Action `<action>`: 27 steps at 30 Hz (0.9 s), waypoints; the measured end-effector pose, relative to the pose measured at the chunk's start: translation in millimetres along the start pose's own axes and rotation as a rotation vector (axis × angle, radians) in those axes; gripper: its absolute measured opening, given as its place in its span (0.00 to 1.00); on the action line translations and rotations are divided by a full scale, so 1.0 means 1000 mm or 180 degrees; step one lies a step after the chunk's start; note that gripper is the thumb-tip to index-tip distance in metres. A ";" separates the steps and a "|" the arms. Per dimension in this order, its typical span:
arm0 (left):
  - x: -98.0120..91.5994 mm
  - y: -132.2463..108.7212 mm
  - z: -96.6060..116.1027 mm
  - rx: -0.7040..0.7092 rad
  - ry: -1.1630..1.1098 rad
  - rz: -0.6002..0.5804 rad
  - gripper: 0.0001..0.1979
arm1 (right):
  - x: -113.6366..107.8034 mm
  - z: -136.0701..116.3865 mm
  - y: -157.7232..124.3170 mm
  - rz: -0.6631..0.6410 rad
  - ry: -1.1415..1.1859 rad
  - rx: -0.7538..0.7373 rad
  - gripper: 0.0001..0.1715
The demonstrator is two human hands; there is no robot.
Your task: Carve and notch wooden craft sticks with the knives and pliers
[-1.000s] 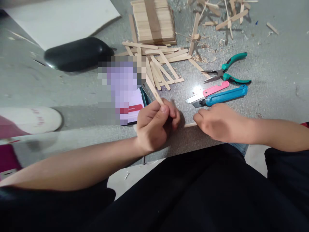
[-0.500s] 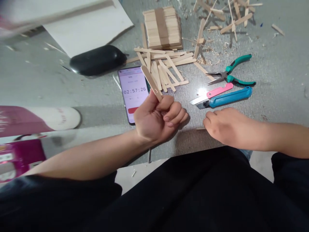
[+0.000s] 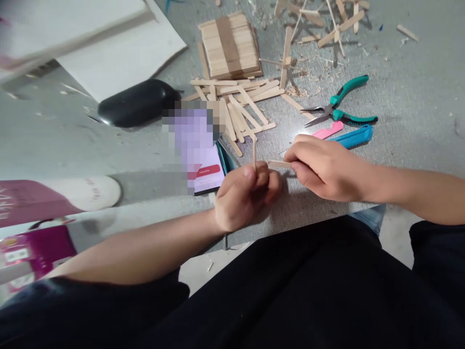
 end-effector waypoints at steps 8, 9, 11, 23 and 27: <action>0.013 -0.004 0.016 0.0159 0.0764 -0.0357 0.30 | 0.007 -0.006 -0.007 0.0007 -0.0316 -0.0028 0.12; 0.014 -0.004 0.017 0.0193 0.0805 -0.0371 0.30 | 0.006 -0.008 -0.007 0.0043 -0.0339 -0.0060 0.11; 0.017 -0.003 0.018 0.0234 0.0882 -0.0436 0.31 | 0.003 -0.012 -0.008 0.0172 -0.0347 -0.0136 0.11; 0.029 -0.001 0.016 0.0023 0.0731 -0.0951 0.37 | 0.004 -0.011 -0.010 0.0147 -0.0189 0.0033 0.12; 0.030 0.000 0.017 -0.0059 0.0637 -0.0975 0.38 | 0.003 -0.013 -0.009 0.0175 -0.0197 0.0113 0.10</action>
Point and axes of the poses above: each hand's wrist, its own y-axis towards the middle knuckle, its own x-axis out of the palm, z = x × y, the point moved 9 cm from there along y, towards the middle knuckle, and after that the axes turned 10 degrees about -x, right-handed, at the moved point
